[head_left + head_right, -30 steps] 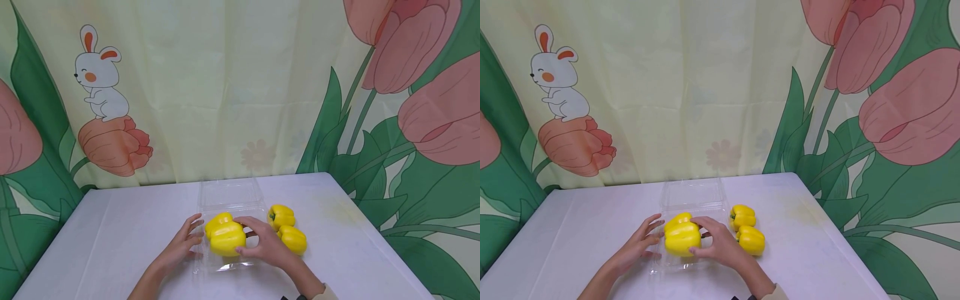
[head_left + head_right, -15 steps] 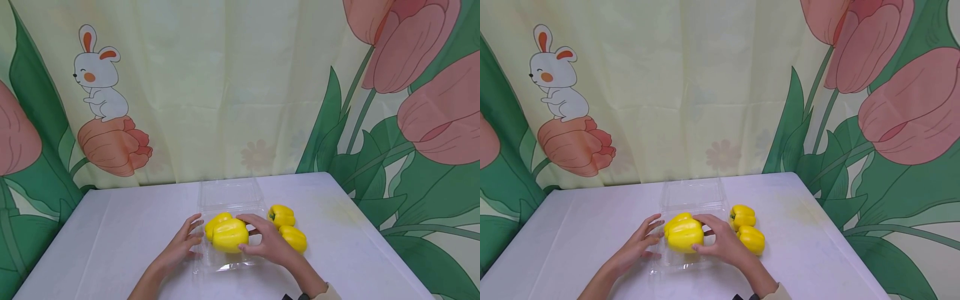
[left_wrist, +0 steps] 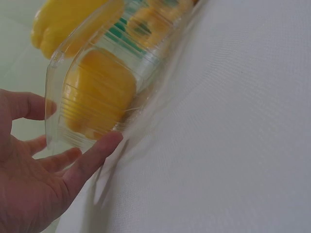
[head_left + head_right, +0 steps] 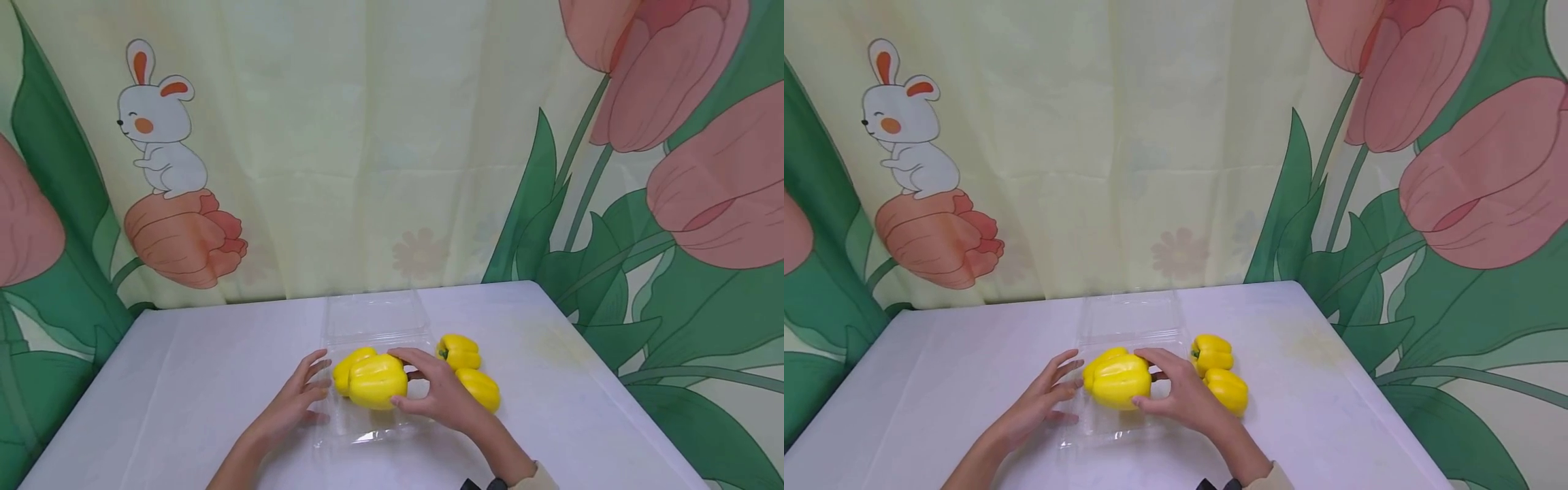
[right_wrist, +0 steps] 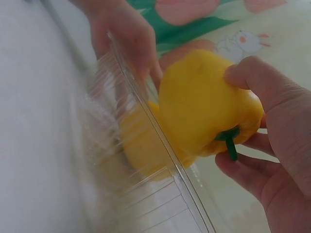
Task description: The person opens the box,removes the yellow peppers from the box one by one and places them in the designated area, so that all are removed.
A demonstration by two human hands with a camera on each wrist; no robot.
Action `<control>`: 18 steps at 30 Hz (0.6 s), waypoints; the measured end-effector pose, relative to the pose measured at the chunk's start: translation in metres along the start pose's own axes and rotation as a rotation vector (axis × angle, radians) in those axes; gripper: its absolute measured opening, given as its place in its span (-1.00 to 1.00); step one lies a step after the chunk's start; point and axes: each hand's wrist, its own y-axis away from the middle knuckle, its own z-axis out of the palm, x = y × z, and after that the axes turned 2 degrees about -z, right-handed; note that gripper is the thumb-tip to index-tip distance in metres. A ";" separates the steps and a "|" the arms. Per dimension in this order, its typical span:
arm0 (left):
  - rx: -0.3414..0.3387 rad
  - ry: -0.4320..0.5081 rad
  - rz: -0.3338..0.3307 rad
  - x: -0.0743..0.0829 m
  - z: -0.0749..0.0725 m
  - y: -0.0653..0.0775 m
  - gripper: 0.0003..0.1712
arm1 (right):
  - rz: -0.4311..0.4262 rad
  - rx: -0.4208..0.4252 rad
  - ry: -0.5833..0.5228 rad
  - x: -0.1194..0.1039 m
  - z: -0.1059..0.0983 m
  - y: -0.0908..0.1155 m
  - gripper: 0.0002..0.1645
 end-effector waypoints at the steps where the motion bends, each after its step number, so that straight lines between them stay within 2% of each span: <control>1: -0.002 0.001 0.001 0.000 0.000 0.000 -0.22 | 0.002 0.004 0.000 0.000 0.000 0.000 -0.24; 18: 0.007 0.001 -0.011 0.001 0.002 -0.001 -0.23 | 0.036 0.025 0.016 0.002 -0.009 0.003 -0.24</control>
